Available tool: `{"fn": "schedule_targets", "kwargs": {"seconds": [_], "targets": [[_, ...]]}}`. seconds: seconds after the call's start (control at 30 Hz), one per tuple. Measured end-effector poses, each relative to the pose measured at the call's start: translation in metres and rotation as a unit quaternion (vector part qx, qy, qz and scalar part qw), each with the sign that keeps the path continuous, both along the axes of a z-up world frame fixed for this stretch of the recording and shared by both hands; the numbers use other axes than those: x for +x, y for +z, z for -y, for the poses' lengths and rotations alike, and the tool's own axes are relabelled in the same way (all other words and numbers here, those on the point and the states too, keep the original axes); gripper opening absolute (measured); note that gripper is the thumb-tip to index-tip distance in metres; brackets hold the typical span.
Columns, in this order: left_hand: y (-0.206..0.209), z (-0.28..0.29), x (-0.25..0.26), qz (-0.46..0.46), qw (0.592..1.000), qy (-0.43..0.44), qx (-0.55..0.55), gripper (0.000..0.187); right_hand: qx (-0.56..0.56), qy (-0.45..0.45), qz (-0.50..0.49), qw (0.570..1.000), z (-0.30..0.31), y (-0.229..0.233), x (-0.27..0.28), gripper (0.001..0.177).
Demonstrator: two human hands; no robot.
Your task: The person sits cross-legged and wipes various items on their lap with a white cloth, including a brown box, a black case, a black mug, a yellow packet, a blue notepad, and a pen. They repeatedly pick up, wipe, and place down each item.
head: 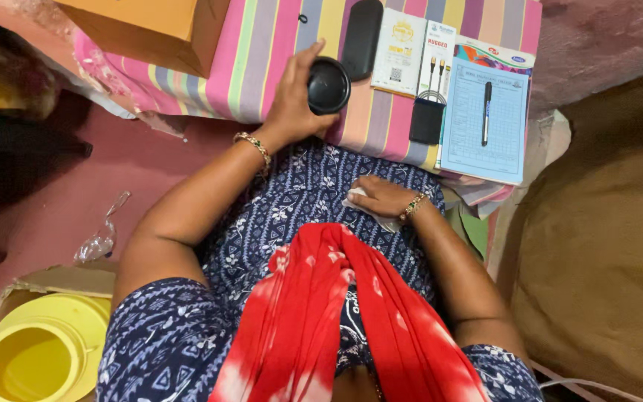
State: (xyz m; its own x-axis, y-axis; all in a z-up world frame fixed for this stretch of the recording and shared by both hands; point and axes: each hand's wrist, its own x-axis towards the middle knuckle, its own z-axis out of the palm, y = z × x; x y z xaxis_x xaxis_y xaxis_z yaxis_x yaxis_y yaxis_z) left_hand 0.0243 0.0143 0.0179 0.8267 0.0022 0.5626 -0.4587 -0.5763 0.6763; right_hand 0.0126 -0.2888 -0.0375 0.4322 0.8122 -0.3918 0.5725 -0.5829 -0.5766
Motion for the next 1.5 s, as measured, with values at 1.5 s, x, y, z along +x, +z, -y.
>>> {"fn": "schedule_targets", "kwargs": {"seconds": [1.5], "targets": [[-0.099, 0.037, 0.02, -0.109, 0.986, -0.125, -0.013, 0.12, 0.21, -0.193, 0.395, 0.873, -0.078, 0.099, 0.023, 0.037]]}}
